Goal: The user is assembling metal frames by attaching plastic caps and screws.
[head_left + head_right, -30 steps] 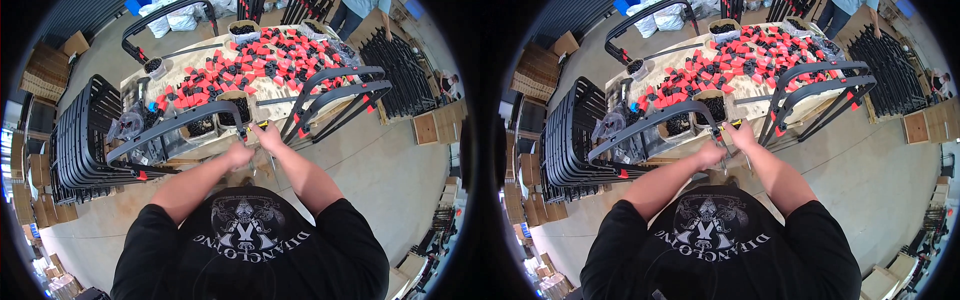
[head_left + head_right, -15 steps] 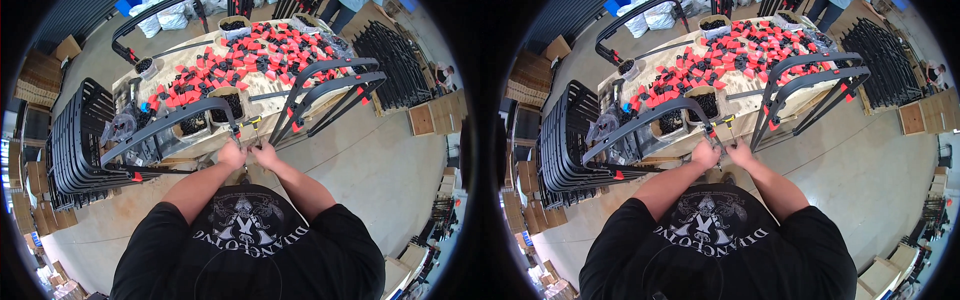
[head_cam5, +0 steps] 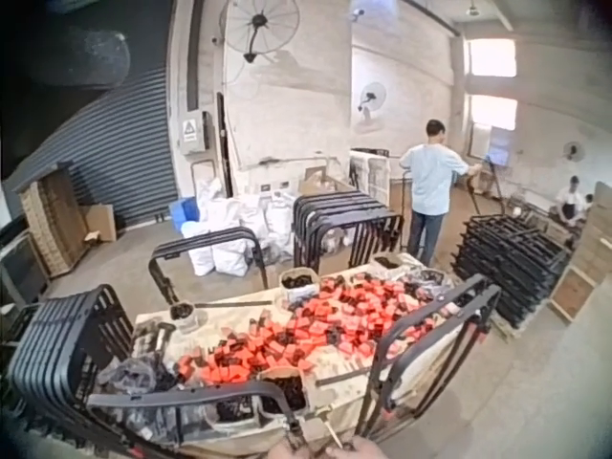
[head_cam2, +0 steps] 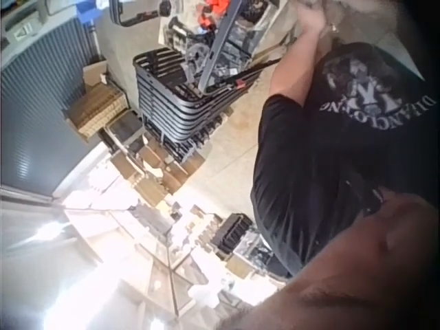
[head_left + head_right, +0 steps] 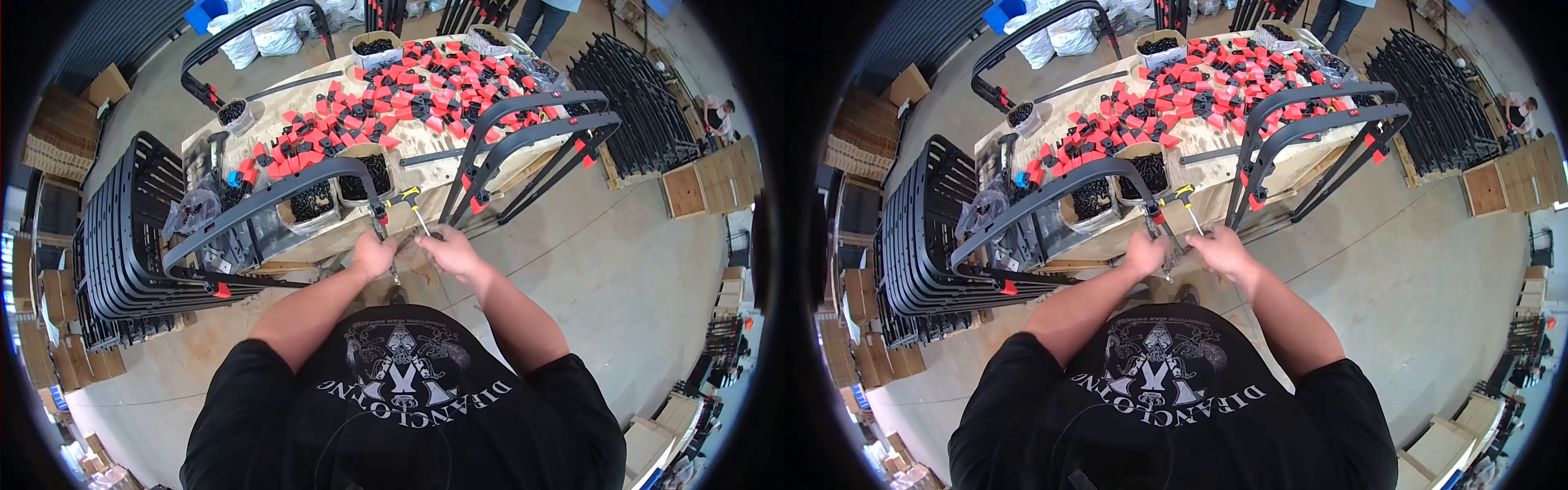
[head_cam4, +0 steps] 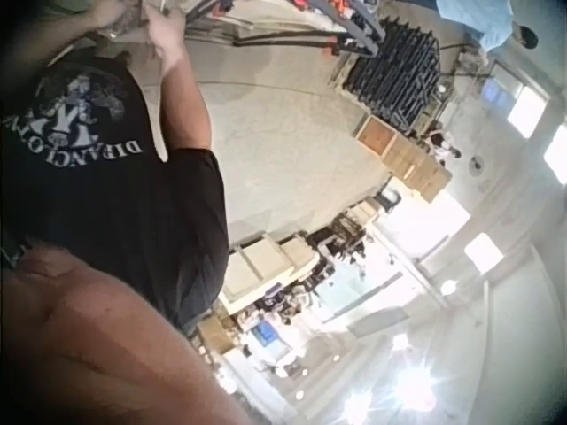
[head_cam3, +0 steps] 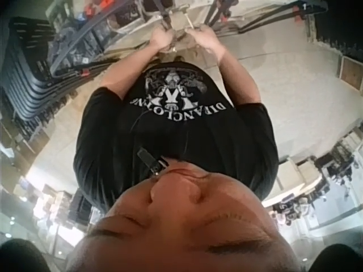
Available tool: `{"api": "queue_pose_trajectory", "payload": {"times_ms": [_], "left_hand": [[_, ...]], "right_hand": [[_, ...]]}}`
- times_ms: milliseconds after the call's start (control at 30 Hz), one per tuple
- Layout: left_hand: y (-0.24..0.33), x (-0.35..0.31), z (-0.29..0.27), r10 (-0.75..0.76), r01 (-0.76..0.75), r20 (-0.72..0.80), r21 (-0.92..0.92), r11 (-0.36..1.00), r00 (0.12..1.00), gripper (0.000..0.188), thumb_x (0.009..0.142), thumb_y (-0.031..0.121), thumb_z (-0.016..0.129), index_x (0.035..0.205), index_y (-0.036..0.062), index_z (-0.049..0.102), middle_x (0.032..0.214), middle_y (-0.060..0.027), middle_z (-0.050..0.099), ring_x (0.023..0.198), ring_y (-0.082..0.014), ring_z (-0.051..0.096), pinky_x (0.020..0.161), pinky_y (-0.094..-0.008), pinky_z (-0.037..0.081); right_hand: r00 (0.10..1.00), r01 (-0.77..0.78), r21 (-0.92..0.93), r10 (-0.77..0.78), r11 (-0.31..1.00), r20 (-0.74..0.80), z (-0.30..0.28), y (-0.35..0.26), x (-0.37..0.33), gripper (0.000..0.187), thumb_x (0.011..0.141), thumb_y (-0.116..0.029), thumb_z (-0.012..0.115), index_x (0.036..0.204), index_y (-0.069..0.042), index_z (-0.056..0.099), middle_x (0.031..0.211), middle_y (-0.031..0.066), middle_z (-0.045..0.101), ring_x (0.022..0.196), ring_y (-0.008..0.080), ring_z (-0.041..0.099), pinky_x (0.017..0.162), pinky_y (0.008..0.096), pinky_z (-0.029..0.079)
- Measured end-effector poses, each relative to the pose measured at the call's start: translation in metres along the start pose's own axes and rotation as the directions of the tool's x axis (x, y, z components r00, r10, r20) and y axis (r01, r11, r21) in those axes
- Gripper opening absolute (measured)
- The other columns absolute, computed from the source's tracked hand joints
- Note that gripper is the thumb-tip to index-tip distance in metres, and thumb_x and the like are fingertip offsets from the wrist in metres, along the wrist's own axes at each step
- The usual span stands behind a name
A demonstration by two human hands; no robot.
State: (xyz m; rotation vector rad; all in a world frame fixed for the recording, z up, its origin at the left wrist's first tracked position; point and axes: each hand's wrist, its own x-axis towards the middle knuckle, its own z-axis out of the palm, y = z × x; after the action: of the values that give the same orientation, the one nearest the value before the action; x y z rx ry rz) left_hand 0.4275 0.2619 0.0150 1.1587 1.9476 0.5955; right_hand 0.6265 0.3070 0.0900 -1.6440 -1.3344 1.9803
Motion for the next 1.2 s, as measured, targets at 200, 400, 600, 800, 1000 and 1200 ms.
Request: {"api": "queue_pose_trajectory", "payload": {"times_ms": [200, 400, 600, 800, 1000, 1200], "left_hand": [[-0.064, -0.019, -0.041, -0.101, 0.096, -0.017, -0.187, 0.978, 0.995, 0.038, 0.087, 0.031, 0.067, 0.082, -0.0063, 0.065, 0.068, -0.0166, 0.066, 0.065, -0.0224, 0.066, 0.064, -0.0412, 0.053], [-0.094, -0.066, -0.084, -0.289, 0.221, -0.048, -0.530, 0.819, 0.956, 0.024, 0.089, 0.010, 0.068, 0.107, -0.0026, 0.060, 0.078, -0.0057, 0.059, 0.059, -0.0143, 0.053, 0.055, -0.0324, 0.048], [-0.164, -0.048, -0.129, -0.458, 0.270, -0.102, -0.687, 0.674, 0.883, 0.030, 0.092, 0.008, 0.064, 0.118, -0.0016, 0.054, 0.070, -0.0046, 0.055, 0.055, -0.0154, 0.053, 0.050, -0.0339, 0.049], [-0.215, 0.017, -0.168, -0.424, 0.139, -0.144, -0.810, 0.570, 0.894, 0.067, 0.087, 0.004, 0.067, 0.148, -0.0031, 0.041, 0.088, -0.0083, 0.064, 0.067, -0.0152, 0.057, 0.060, -0.0325, 0.052], [-0.270, 0.026, -0.160, -0.472, 0.170, -0.401, -0.592, 0.788, 0.785, 0.054, 0.084, 0.014, 0.071, 0.132, -0.0052, 0.056, 0.090, -0.0079, 0.066, 0.069, -0.0149, 0.058, 0.060, -0.0307, 0.048], [-0.279, -0.084, -0.189, -0.350, 0.280, 0.046, -0.699, 0.658, 0.936, 0.015, 0.094, 0.010, 0.063, 0.103, -0.0018, 0.066, 0.093, -0.0099, 0.067, 0.077, -0.0188, 0.066, 0.069, -0.0311, 0.057]], "right_hand": [[0.895, 0.249, -0.401, -0.368, 0.882, -0.254, 0.020, 0.000, 0.049, 0.077, 0.086, -0.023, 0.071, 0.152, 0.002, 0.037, 0.099, 0.0247, 0.071, 0.086, 0.0341, 0.072, 0.080, 0.0419, 0.056], [0.877, 0.258, -0.643, -0.454, 0.721, -0.157, 0.034, -0.024, 0.086, 0.056, 0.085, -0.023, 0.068, 0.138, -0.008, 0.056, 0.115, 0.0274, 0.070, 0.110, 0.0414, 0.067, 0.096, 0.0468, 0.053], [0.892, 0.108, -0.650, -0.363, 0.752, -0.271, 0.041, -0.043, 0.093, 0.081, 0.069, -0.044, 0.084, 0.131, 0.001, 0.058, 0.122, 0.0271, 0.069, 0.115, 0.0393, 0.067, 0.101, 0.0416, 0.052], [0.887, 0.028, -0.497, -0.251, 0.867, -0.388, 0.007, -0.006, 0.101, 0.084, 0.073, -0.050, 0.083, 0.130, 0.008, 0.060, 0.122, 0.0285, 0.069, 0.115, 0.0376, 0.067, 0.100, 0.0402, 0.052], [0.986, -0.160, -0.491, 0.164, 0.856, -0.034, 0.062, 0.100, 0.081, 0.036, 0.082, -0.032, 0.077, 0.105, -0.004, 0.074, 0.090, 0.0098, 0.071, 0.074, 0.0185, 0.063, 0.064, 0.0349, 0.050], [0.864, -0.126, -0.240, 0.225, 0.963, 0.450, 0.223, 0.050, 0.090, 0.024, 0.094, -0.033, 0.069, 0.101, -0.011, 0.068, 0.081, -0.0004, 0.062, 0.059, 0.0104, 0.053, 0.045, 0.0264, 0.036]]}}
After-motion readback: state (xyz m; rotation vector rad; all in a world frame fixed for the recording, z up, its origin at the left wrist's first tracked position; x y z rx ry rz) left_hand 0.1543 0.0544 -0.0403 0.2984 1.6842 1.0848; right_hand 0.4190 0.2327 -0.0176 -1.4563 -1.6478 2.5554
